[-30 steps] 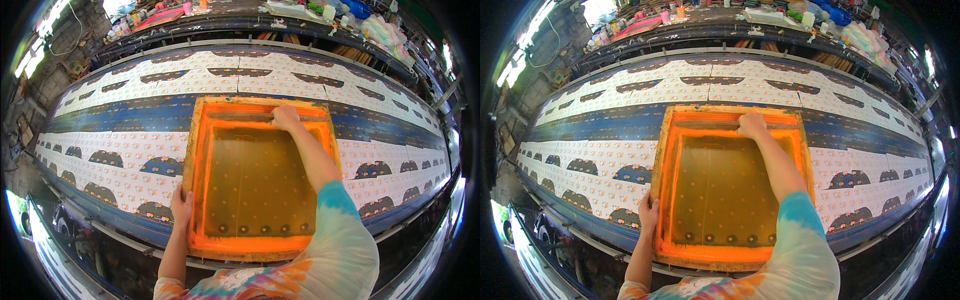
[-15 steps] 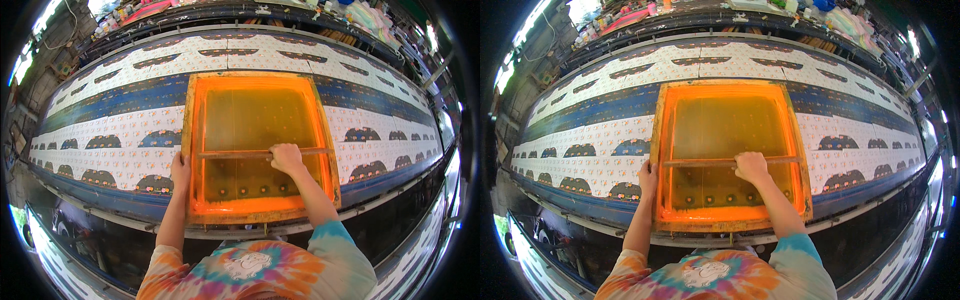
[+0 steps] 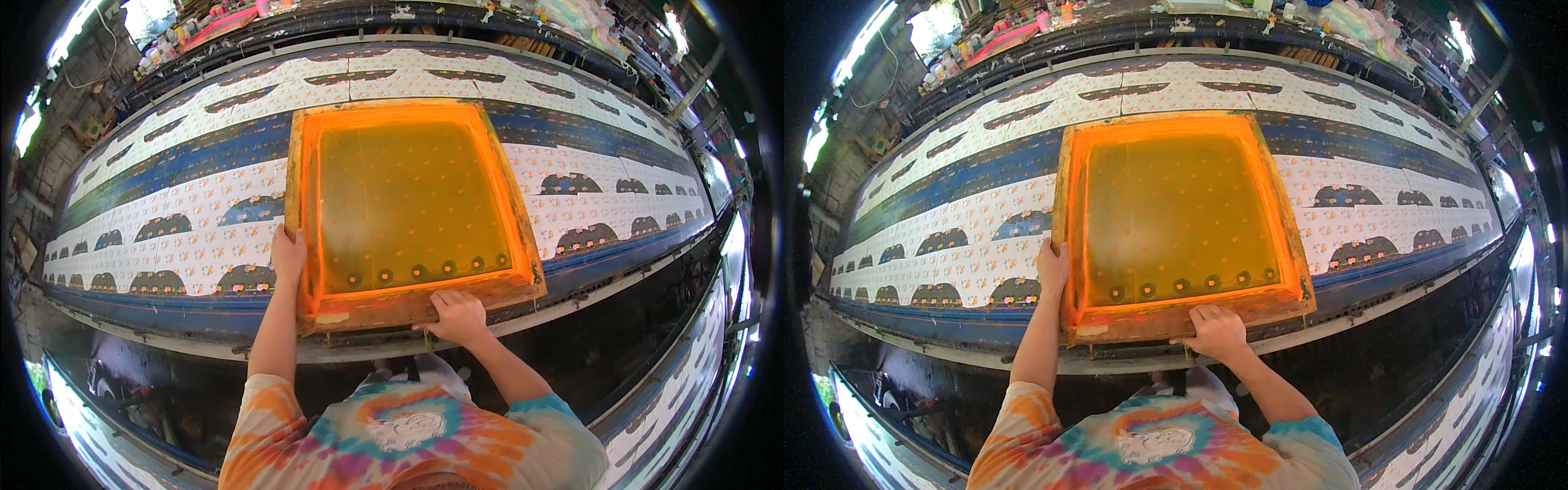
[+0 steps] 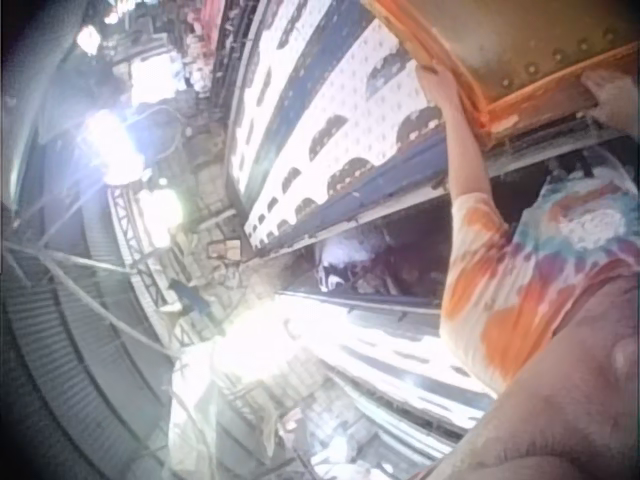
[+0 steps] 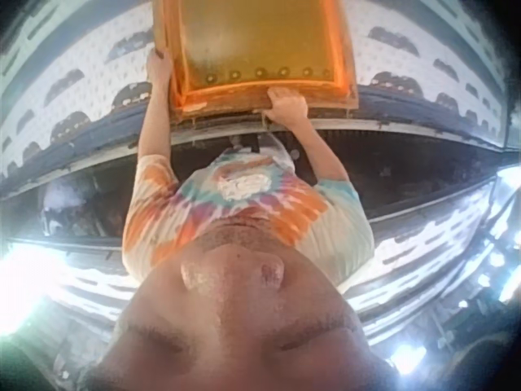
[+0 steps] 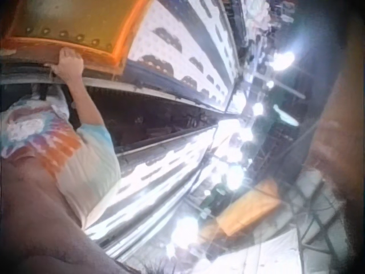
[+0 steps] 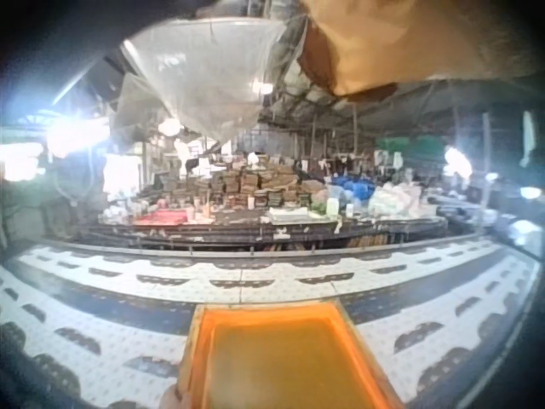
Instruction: The person holds a screen-printing frame over a conveyor belt and repeatedly pulls a squeegee across the mesh to transfer ink onto moving fabric. The person maintains steady pressure and alignment while the fabric advances beneath the screen.
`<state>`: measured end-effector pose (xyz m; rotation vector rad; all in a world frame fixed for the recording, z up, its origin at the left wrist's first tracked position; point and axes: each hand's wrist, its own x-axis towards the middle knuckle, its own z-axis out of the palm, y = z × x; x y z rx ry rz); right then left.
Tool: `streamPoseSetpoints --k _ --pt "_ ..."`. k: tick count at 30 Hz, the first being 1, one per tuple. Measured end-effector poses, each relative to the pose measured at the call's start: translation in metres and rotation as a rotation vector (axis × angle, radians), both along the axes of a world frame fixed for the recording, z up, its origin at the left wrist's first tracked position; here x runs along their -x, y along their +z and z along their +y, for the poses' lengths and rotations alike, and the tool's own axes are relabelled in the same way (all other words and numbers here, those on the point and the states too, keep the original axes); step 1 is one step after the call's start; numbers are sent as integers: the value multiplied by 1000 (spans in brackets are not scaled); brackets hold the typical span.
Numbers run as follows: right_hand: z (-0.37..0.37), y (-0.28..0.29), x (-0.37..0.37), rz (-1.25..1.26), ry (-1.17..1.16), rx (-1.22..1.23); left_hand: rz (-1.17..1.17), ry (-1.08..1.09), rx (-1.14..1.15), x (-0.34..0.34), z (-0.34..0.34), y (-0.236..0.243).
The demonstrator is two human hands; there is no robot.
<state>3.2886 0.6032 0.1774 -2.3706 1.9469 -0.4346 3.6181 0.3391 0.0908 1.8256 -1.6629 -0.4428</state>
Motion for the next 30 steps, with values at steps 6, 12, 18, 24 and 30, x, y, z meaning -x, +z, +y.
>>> streamPoseSetpoints --k 6,12,18,24,30 --pt "-5 26 63 -265 -6 -20 -49 9 -87 12 1 18" --pt "-55 -23 227 -60 -623 140 -196 28 -20 14 -8 10" --pt "-64 -46 263 -223 -784 -141 -224 69 -34 13 -11 2" --pt "-64 -29 264 -291 -743 -183 -189 61 -66 7 -11 0" --pt "-66 -45 286 -251 -732 -190 -163 53 -15 12 -21 20"
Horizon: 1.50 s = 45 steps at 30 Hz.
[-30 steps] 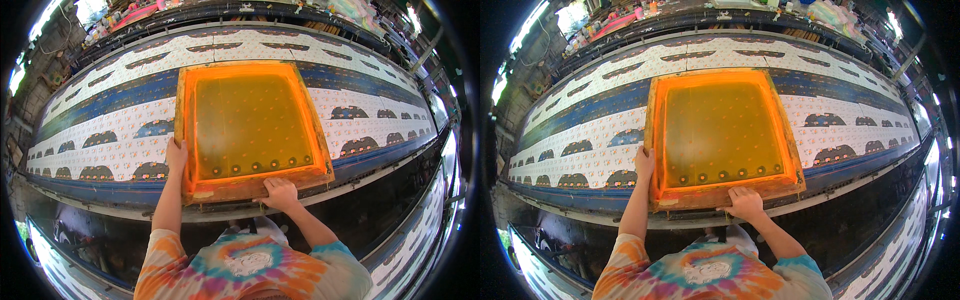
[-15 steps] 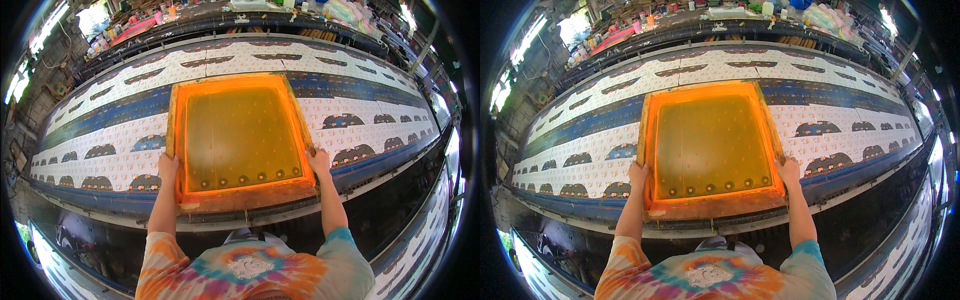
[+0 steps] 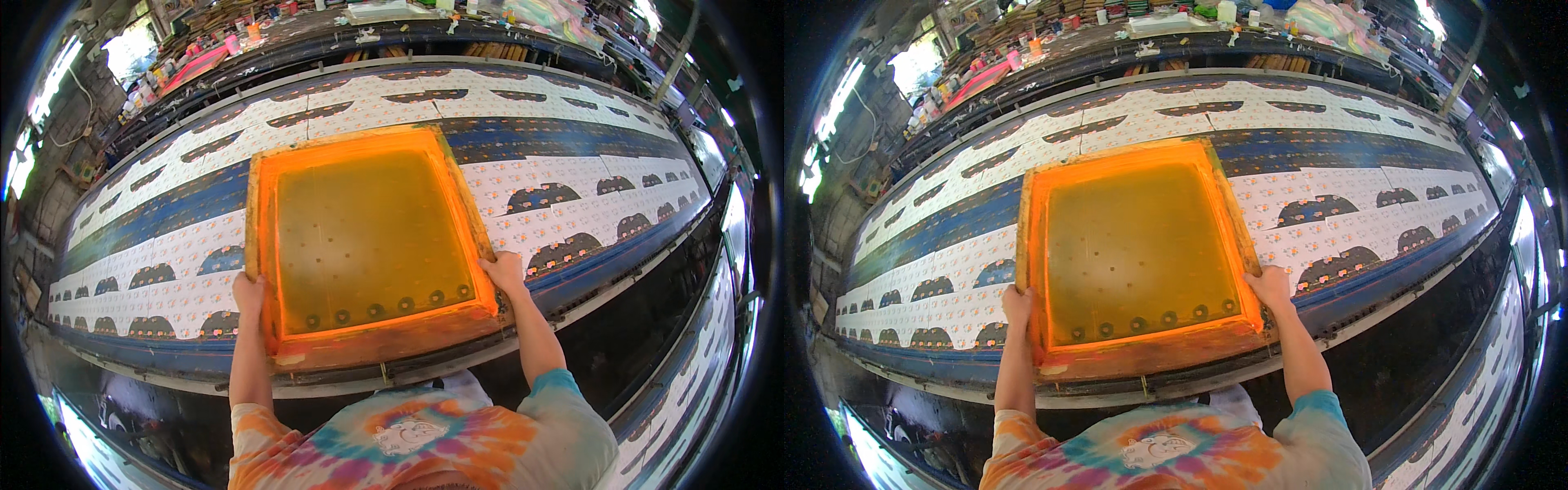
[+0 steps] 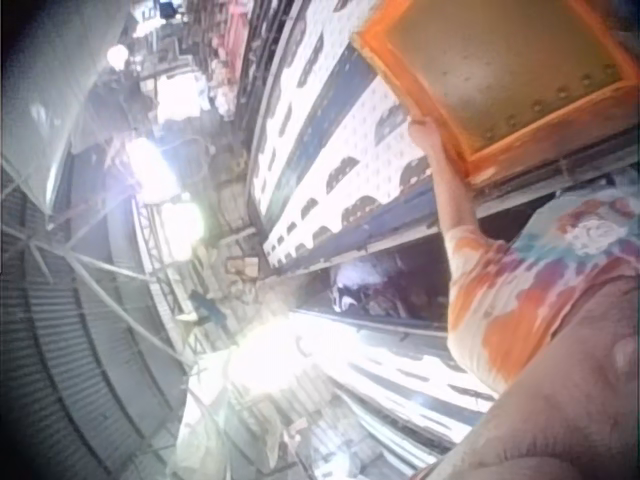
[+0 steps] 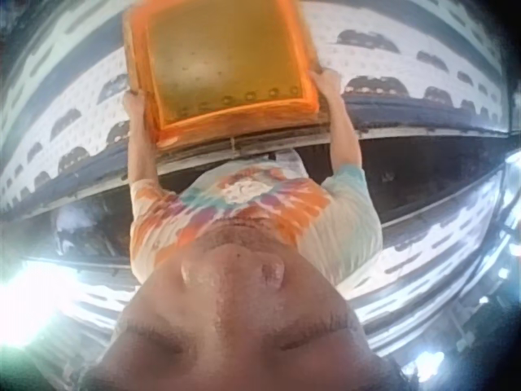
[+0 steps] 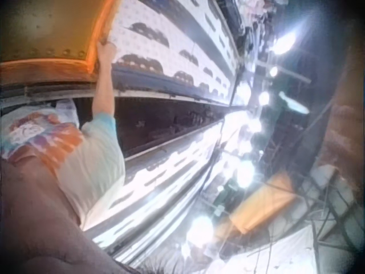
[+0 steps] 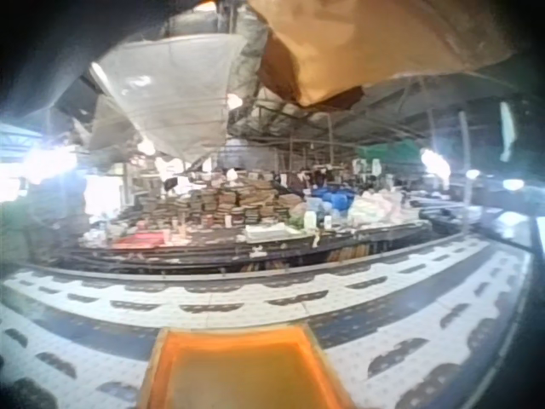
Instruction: The person holds a screen-printing frame over a conveyor belt and repeatedly pulls a squeegee across the mesh to transfer ink onto moving fabric. The person maintains steady pressure and alignment while the fabric advances beneath the screen.
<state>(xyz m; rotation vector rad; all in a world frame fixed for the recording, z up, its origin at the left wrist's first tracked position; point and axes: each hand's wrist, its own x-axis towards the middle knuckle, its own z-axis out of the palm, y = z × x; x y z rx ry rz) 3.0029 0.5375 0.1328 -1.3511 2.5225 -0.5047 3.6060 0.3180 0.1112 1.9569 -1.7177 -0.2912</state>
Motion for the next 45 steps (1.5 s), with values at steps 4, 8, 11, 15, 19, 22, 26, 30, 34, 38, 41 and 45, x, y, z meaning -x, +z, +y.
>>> streamPoseSetpoints --k 4,8,11,15,19,22,26,30,34,38,41,45 --pt "-3 8 12 0 0 21 -91 1 40 8 -6 55" --pt "3 43 54 16 18 3 -11 -11 27 54 10 76" --pt "18 59 115 60 21 63 6 -26 28 110 28 72" --pt "48 76 209 123 16 165 16 -9 48 211 55 73" --pt "79 101 295 70 -11 116 42 -27 77 304 90 80" --pt "102 96 357 84 4 157 103 -14 85 367 115 89" --pt "126 89 419 86 1 171 79 -35 68 424 136 91" --pt "140 88 455 110 7 160 64 -45 35 461 144 98" --pt "146 86 483 92 -27 137 30 -34 51 490 142 88" --pt "150 88 526 119 -30 150 47 -56 32 533 142 83" --pt "152 89 569 120 -51 140 70 -72 36 582 144 86" --pt "157 80 647 97 -52 124 90 -70 32 654 148 73"
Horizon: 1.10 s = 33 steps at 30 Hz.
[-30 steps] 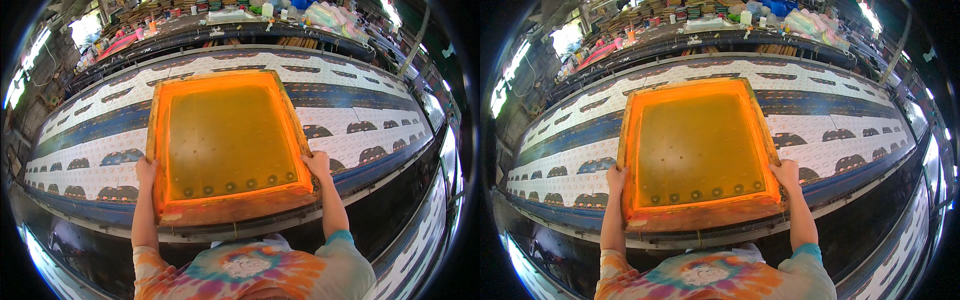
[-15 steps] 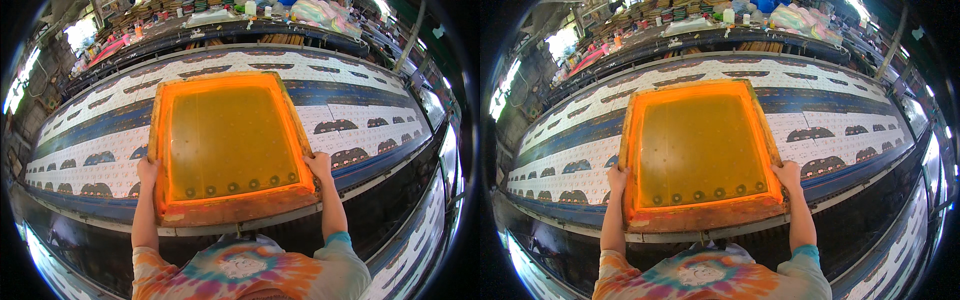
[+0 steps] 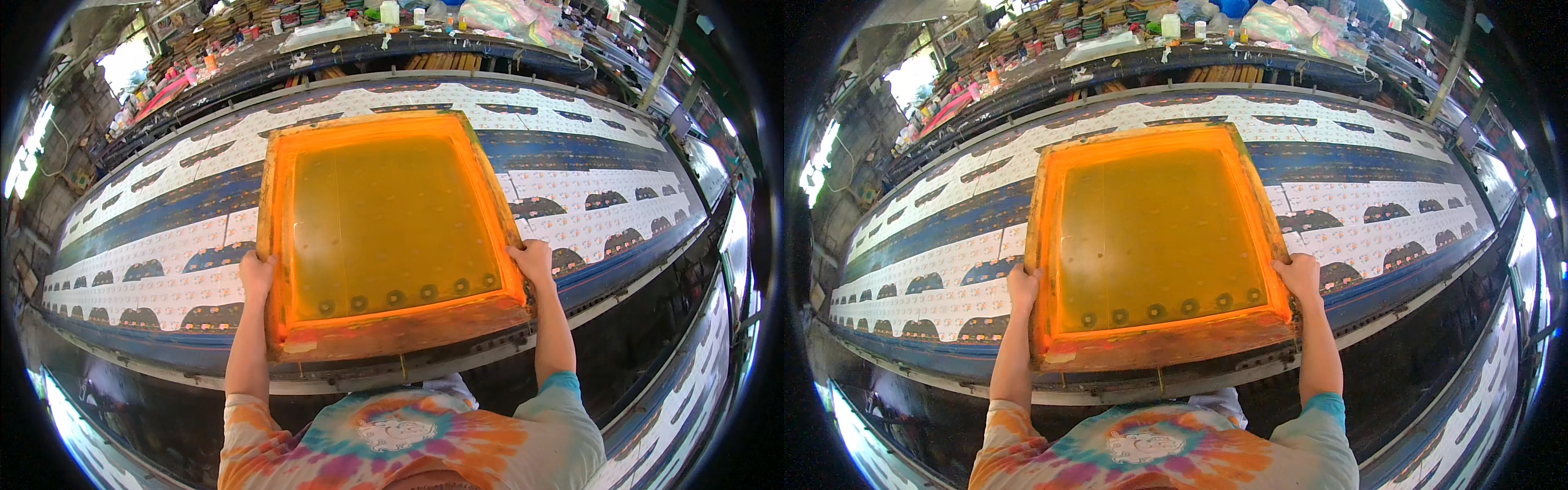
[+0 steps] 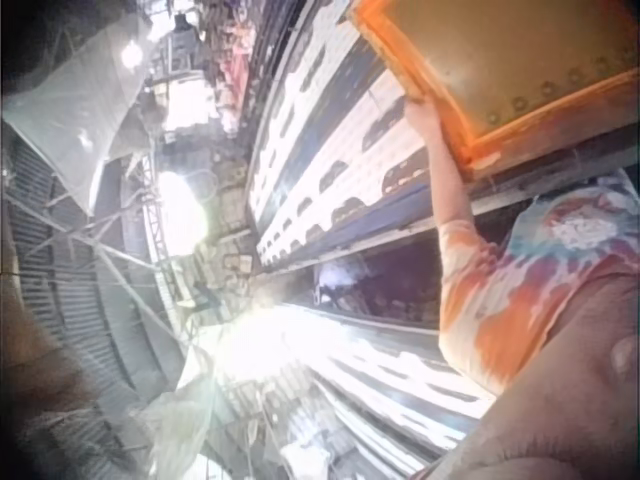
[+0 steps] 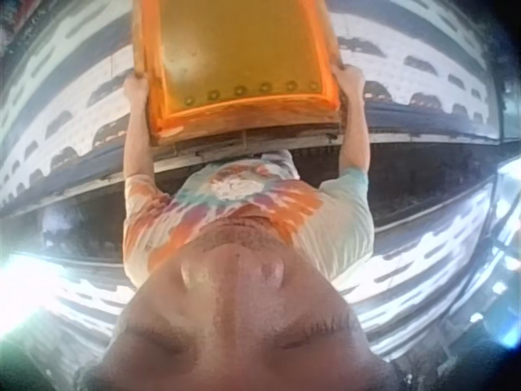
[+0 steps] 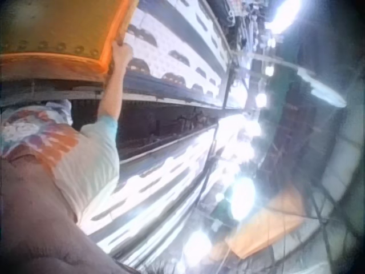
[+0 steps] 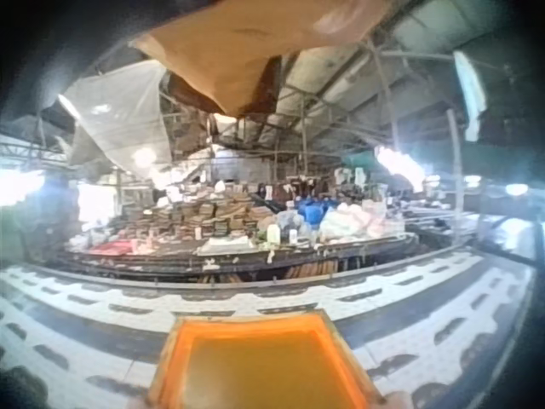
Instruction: The person holds a screen-printing frame over a conveyor belt and repeatedly pulls a squeegee across the mesh to transfer ink onto moving fabric. The person maintains steady pressure and alignment while the fabric advances beneath the screen.
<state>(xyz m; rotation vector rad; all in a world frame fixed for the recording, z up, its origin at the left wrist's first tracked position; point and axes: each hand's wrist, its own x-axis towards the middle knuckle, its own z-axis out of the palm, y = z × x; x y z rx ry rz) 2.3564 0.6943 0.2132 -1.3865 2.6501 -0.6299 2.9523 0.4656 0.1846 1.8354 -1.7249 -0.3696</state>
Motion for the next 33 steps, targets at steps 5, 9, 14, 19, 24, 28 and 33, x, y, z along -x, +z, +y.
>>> streamPoseSetpoints --k 5,9,14,19,24,28,33 --pt "16 -18 105 -1 9 17 -11 42 -16 105 23 -31" --pt "36 -34 178 22 34 35 29 49 2 179 49 -50" --pt "59 -50 222 9 37 36 28 51 34 226 74 -64" --pt "71 -65 241 25 24 47 50 51 26 246 78 -66" --pt "75 -62 254 -43 17 32 47 63 20 261 84 -67" --pt "77 -62 267 -15 28 25 59 50 45 270 84 -78" --pt "79 -69 283 4 35 37 25 41 30 284 86 -78"
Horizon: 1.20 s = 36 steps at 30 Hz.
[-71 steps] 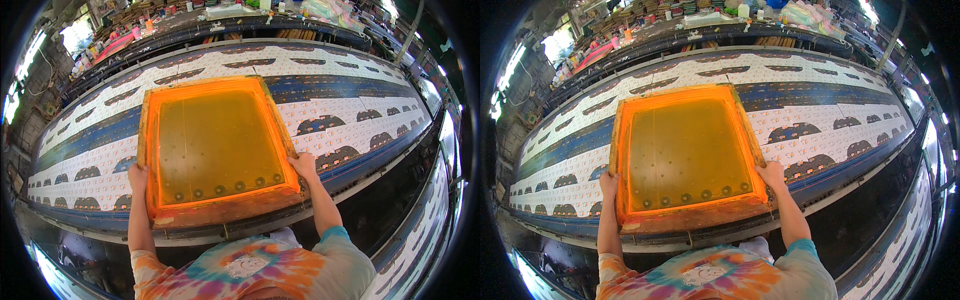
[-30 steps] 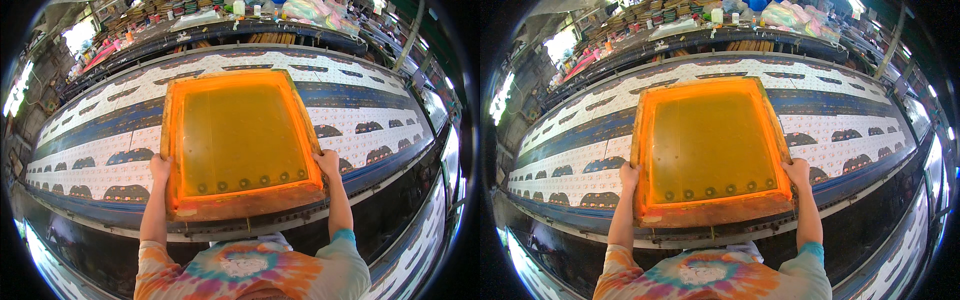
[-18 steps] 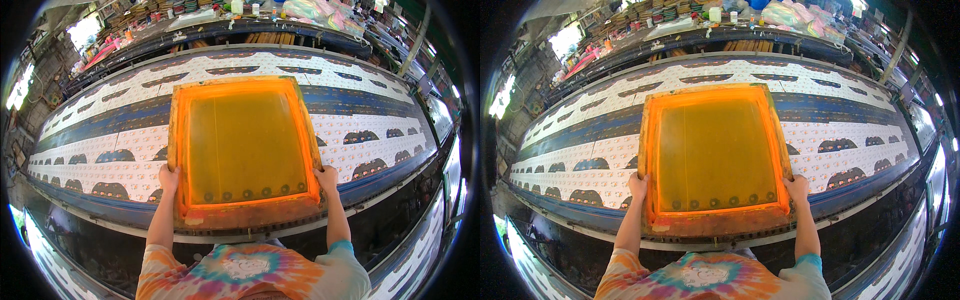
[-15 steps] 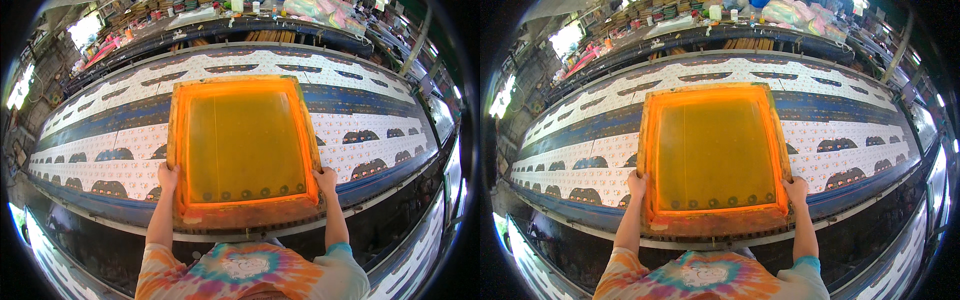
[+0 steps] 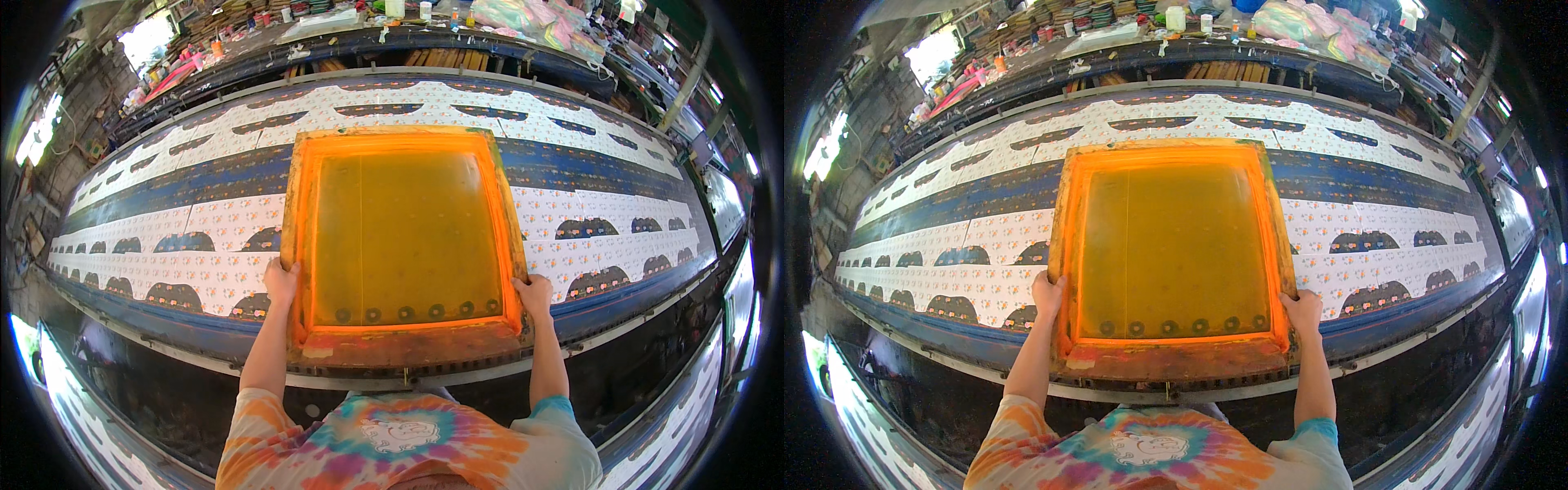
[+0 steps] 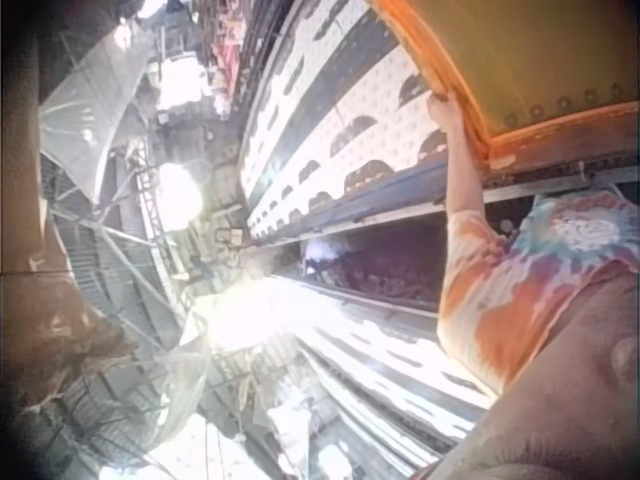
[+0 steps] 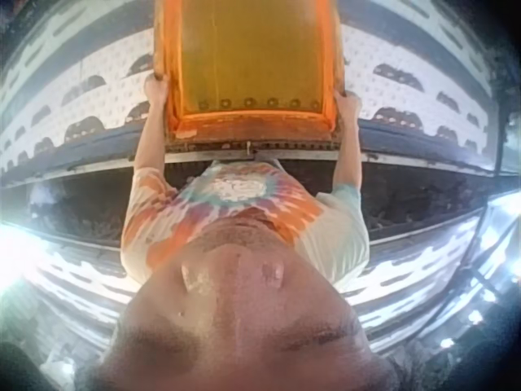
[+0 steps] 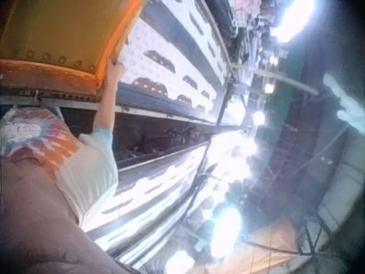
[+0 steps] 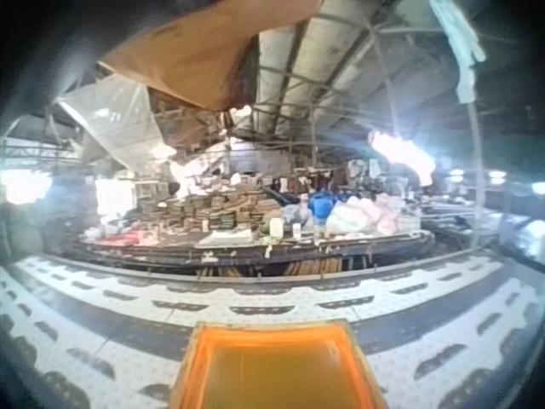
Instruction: The person holds a screen-printing frame over a conveyor belt and repeatedly pulls a squeegee across the mesh to transfer ink onto moving fabric. The person maintains steady pressure and alignment while the fabric advances beneath the screen.
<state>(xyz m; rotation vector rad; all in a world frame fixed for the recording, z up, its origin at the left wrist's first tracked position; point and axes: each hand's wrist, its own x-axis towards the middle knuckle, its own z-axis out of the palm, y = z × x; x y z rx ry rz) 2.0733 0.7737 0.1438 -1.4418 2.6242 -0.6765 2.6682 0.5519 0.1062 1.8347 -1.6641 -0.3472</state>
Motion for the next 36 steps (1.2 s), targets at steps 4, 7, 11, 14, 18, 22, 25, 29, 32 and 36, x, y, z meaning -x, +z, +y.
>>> streamPoseSetpoints --k 4,7,11,14,18,22,25,29,32,36 --pt "0 -3 3 -41 15 -9 -21 10 2 5 3 2" --pt "-3 -6 3 -28 9 -46 -52 8 -32 4 3 0" --pt "-6 -3 4 -35 30 -154 -91 24 -75 4 0 -9" --pt "-2 8 0 -7 66 -241 -82 0 -106 8 2 -3" --pt "7 48 -93 73 392 -117 -28 20 -115 4 6 -6" --pt "45 72 -195 -24 1136 -78 39 -49 -54 0 -1 -10" --pt "47 45 -211 95 1110 -154 64 -53 -84 0 -6 -13" --pt "22 44 -237 165 870 -364 62 -65 -107 0 -5 -11" --pt "0 67 -249 148 818 -463 57 -93 -77 -5 -2 -11" --pt "-5 88 -243 143 812 -419 96 -139 -43 -1 1 0"
